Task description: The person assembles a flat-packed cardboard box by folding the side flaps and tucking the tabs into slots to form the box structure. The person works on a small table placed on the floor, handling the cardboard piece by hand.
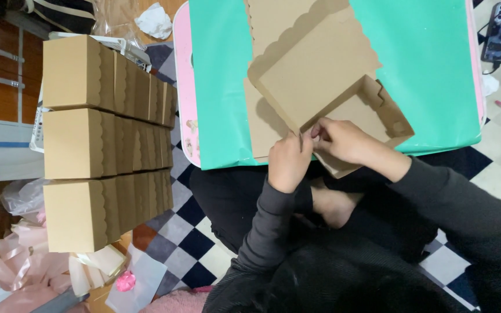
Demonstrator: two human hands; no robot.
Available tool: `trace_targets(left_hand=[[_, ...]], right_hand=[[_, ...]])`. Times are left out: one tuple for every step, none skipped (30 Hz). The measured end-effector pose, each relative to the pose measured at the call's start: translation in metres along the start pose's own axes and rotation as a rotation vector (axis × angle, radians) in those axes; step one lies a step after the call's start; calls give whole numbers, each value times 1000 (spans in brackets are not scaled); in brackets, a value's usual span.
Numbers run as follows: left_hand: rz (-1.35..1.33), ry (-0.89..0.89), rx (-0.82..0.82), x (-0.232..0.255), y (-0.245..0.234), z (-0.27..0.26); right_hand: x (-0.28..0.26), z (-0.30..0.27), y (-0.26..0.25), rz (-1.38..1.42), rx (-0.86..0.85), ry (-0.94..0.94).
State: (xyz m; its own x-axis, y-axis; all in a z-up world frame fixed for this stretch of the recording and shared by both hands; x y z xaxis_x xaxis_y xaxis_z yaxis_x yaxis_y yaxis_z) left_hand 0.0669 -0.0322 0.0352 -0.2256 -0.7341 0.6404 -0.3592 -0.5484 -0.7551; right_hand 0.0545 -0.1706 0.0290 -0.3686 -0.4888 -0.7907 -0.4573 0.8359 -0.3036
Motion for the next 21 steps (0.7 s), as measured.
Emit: trace_targets(left_hand=[[107,11,30,0,-7,1],[104,14,33,-4,-11,7],[233,30,92,-5,-18,13],[364,42,152,-6,-25,17],[361,40,156,-21,-23,29],[378,29,169,-37,-20,40],[394,18,182,-53,-16,50],[392,15,184,-55,-20,56],[400,-1,157,-57,-21,64],[407,-19,132,-60,-23,71],[403,-23,135,-58,-23,72],[412,-38,140,-57,-23,74],[421,-54,145,-57,-24,75],[419,-63,147,-46,-34,69],[427,-65,176,-34,-45,63],[437,-66,204,-22,-57,56],[437,-73,205,-18,-63,48],[340,-50,236,-11,-72,43],[244,-26,267,-5,-82,39],[243,-29,274,9,-97,26],[111,50,429,26,-122,9]], right_hand=[[-28,-15,-8,-500,64,6],[-46,-38,-10,-504,66,7],[-66,-63,-16,-434,154,-17],[-86,-87,-23,-363,239,-43],[-78,-101,-29,-368,238,-44],[-71,-121,-44,-231,398,-96],[-62,-142,-58,-91,557,-145],[-53,-141,-60,-95,555,-146],[-37,-144,-68,8,653,-88],[-21,-148,-75,111,747,-32],[-11,-140,-70,105,743,-34],[-1,-130,-65,159,718,-57],[9,-121,-59,212,693,-79],[19,-108,-57,208,684,-79],[26,-95,-55,175,679,-98],[34,-83,-51,144,675,-117],[32,-81,-48,142,667,-117],[29,-76,-48,133,655,-103],[26,-71,-48,123,644,-89],[24,-73,-47,119,641,-95],[24,-74,-46,129,642,-87]])
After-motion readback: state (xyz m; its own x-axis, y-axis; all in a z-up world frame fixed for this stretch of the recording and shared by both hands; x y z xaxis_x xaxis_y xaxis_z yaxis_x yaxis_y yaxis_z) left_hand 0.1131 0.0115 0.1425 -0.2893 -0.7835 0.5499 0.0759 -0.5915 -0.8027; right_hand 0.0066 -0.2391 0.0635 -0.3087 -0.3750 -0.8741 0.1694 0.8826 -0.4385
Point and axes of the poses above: each hand's wrist, its own z-axis towards the middle knuckle, its own y-axis out of the palm, x = y × z, the point moved 7 cm from there along z, towards the middle knuckle, and after that the axes turned 8 degrees about -x, right-handed, at the moved point
